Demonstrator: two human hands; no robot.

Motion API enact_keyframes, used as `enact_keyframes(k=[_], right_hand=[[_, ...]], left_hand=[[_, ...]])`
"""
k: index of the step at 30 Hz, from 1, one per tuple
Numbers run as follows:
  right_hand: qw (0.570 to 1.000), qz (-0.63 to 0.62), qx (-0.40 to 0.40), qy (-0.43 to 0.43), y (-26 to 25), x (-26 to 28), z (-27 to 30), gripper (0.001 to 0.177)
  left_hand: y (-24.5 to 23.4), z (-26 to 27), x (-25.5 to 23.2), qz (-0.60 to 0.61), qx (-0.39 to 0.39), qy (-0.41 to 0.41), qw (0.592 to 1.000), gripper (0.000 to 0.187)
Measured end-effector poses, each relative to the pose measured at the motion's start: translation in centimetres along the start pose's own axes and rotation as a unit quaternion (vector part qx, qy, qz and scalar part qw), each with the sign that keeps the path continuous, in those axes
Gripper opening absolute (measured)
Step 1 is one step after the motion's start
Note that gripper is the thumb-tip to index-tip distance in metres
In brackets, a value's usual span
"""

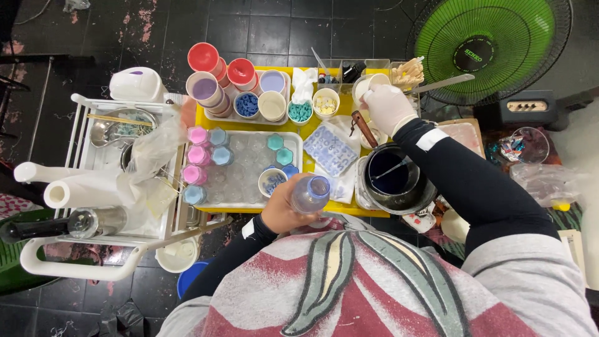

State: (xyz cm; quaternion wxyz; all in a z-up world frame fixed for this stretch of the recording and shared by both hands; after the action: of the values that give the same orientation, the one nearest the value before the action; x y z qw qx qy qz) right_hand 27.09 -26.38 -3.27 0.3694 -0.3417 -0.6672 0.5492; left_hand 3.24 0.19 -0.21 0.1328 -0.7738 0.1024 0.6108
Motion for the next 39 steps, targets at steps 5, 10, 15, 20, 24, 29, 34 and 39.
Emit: enact_keyframes(k=[5, 10, 15, 20, 24, 29, 34, 39], right_hand=[[0.995, -0.04, -0.086, 0.018, -5.2, 0.8, 1.1, 0.011], [0.979, -0.123, -0.155, 0.046, -12.8, 2.5, 4.7, 0.011], [0.969, -0.145, -0.199, 0.035, -18.4, 4.7, 10.6, 0.022], [0.96, -0.154, -0.231, 0.033, -19.5, 6.2, 16.4, 0.026], [0.953, -0.203, -0.217, 0.055, -18.6, 6.4, 19.3, 0.039], [0.95, -0.246, -0.182, 0.064, -16.2, 6.1, 21.2, 0.05], [0.947, -0.276, -0.152, 0.068, -15.0, 6.4, 21.2, 0.051], [0.944, -0.303, -0.123, 0.04, -13.5, 6.6, 21.1, 0.049]], left_hand=[[-0.9, -1.0, 0.1, -0.03, -0.026, 0.009, 0.999, 0.068], [-2.8, -4.6, 1.3, -0.147, -0.08, 0.054, 0.984, 0.069], [-4.4, -9.3, 4.0, -0.146, -0.095, 0.083, 0.981, 0.065], [-4.7, -13.5, 6.4, -0.204, -0.077, 0.089, 0.972, 0.068], [-4.4, -15.8, 7.5, -0.282, -0.052, 0.06, 0.956, 0.071], [-4.0, -17.7, 8.8, -0.356, -0.024, 0.028, 0.934, 0.067], [-4.2, -18.8, 10.1, -0.42, 0.011, 0.035, 0.907, 0.065], [-4.1, -19.5, 10.3, -0.516, 0.035, -0.003, 0.856, 0.064]])
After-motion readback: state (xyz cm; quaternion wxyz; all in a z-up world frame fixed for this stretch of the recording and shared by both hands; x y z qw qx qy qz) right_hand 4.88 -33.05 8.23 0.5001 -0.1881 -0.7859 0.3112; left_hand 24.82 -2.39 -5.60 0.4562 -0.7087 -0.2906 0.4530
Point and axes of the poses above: each hand's wrist, its own z-axis away from the middle knuckle, its own y-axis out of the palm, x = y × z, the point moved 2 cm from there along -z, towards the middle knuckle, and after that the axes turned 10 degrees about y, right-handed, at the moved point
